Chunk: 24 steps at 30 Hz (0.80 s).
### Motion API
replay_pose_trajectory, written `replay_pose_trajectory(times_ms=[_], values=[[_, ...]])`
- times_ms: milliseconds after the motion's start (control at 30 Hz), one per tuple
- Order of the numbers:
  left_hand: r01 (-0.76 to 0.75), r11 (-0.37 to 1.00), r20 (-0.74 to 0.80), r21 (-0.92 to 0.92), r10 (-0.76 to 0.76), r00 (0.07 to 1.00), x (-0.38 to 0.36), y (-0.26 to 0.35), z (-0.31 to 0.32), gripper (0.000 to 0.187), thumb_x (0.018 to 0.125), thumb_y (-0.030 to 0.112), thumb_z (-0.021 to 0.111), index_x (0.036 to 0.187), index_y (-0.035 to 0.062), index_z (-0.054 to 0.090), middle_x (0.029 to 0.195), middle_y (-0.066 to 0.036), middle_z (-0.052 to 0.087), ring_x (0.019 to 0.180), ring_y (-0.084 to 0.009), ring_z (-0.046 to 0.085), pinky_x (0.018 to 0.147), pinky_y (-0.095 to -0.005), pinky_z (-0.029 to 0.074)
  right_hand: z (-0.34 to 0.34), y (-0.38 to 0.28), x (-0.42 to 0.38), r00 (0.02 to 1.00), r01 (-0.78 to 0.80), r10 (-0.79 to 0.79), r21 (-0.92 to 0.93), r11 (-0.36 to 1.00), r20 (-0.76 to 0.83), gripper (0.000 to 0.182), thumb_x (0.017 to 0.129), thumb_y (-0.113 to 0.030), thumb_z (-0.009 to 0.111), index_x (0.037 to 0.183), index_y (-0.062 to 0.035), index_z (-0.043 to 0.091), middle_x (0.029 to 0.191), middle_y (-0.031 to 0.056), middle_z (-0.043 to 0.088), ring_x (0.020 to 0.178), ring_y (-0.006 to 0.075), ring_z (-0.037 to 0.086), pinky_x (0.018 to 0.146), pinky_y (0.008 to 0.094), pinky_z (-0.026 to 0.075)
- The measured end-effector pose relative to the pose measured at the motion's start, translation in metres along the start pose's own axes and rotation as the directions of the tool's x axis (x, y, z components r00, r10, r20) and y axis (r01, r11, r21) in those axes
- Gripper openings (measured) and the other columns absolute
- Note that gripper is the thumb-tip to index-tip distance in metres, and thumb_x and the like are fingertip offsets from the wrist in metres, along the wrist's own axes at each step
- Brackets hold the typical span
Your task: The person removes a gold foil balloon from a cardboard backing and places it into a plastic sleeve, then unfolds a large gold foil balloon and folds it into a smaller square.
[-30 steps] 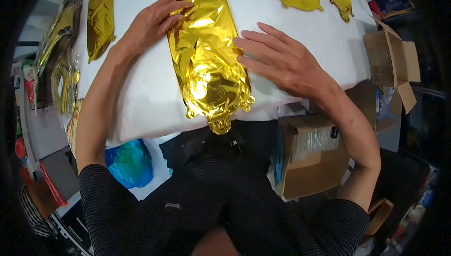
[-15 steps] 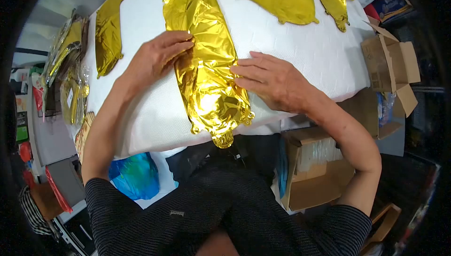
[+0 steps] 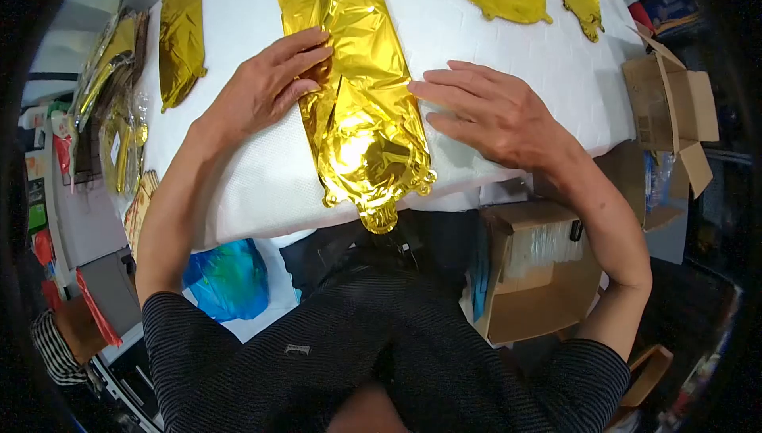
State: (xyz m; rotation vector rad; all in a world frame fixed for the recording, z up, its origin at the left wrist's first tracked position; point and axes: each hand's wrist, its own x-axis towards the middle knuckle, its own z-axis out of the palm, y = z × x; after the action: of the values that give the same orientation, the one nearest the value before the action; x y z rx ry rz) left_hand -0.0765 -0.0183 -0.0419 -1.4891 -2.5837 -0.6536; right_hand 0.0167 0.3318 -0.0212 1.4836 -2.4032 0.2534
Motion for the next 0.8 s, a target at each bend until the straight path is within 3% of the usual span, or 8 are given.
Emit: replay_pose_trajectory(times_ms=[267,433,533,667,767,800], values=[[0.003,1.000,-0.017,-0.016,-0.003,1.000,-0.002,0.000,0.002,0.037,0.097,0.021,0.070,0.130,0.0067,0.068,0.140,-0.015,0.061,0.122,-0.0339,0.064,0.102,-0.0403,0.055,0.008,-0.002,0.020,0.999,0.031,-0.027,-0.095,0.995,0.039,0.018,0.085,-0.012,0.068,0.101,-0.0048,0.069,0.139,0.0138,0.064,0.127,0.0322,0.064,0.109,0.0461,0.053],[-0.003,1.000,-0.035,-0.019,0.003,0.999,-0.001,0.000,0.003,0.035,0.096,0.020,0.070,0.129,0.0081,0.069,0.140,-0.016,0.061,0.121,-0.0337,0.064,0.102,-0.0400,0.056,0.022,-0.001,0.037,0.986,-0.124,0.119,-0.040,0.991,-0.116,0.027,0.081,-0.007,0.075,0.107,-0.0028,0.069,0.135,0.0132,0.067,0.129,0.0320,0.063,0.111,0.0474,0.052],[-0.005,1.000,-0.039,-0.022,0.004,0.999,-0.001,0.000,0.003,0.034,0.097,0.020,0.070,0.129,0.0088,0.069,0.140,-0.016,0.061,0.121,-0.0336,0.064,0.101,-0.0401,0.056,0.031,0.005,0.048,0.977,-0.136,0.119,-0.085,0.987,-0.174,0.030,0.080,-0.007,0.078,0.108,-0.0041,0.069,0.134,0.0127,0.068,0.129,0.0320,0.063,0.111,0.0468,0.051],[0.003,1.000,-0.035,-0.012,-0.003,0.999,-0.001,0.000,0.002,0.035,0.097,0.022,0.070,0.129,0.0093,0.069,0.140,-0.015,0.061,0.122,-0.0333,0.064,0.102,-0.0398,0.055,0.036,0.019,0.045,0.995,-0.067,0.064,-0.039,0.997,-0.076,0.032,0.079,-0.007,0.078,0.110,-0.0074,0.071,0.133,0.0112,0.069,0.128,0.0299,0.064,0.112,0.0453,0.051],[0.011,1.000,-0.030,-0.001,-0.011,0.999,-0.002,0.001,0.002,0.037,0.096,0.023,0.070,0.130,0.0094,0.069,0.142,-0.014,0.061,0.124,-0.0332,0.064,0.103,-0.0396,0.055,0.047,0.025,0.042,0.993,-0.063,0.069,0.065,0.996,-0.101,0.030,0.079,-0.006,0.078,0.109,-0.0090,0.072,0.122,0.0078,0.074,0.118,0.0280,0.070,0.104,0.0415,0.056],[0.015,1.000,-0.022,0.005,-0.015,1.000,-0.002,0.001,0.002,0.038,0.096,0.024,0.071,0.131,0.0095,0.069,0.143,-0.014,0.060,0.125,-0.0333,0.063,0.103,-0.0395,0.055,0.049,0.028,0.042,0.980,-0.117,0.138,0.145,0.983,-0.146,0.029,0.080,-0.007,0.079,0.108,-0.0081,0.072,0.113,0.0081,0.076,0.107,0.0278,0.073,0.094,0.0396,0.059]])
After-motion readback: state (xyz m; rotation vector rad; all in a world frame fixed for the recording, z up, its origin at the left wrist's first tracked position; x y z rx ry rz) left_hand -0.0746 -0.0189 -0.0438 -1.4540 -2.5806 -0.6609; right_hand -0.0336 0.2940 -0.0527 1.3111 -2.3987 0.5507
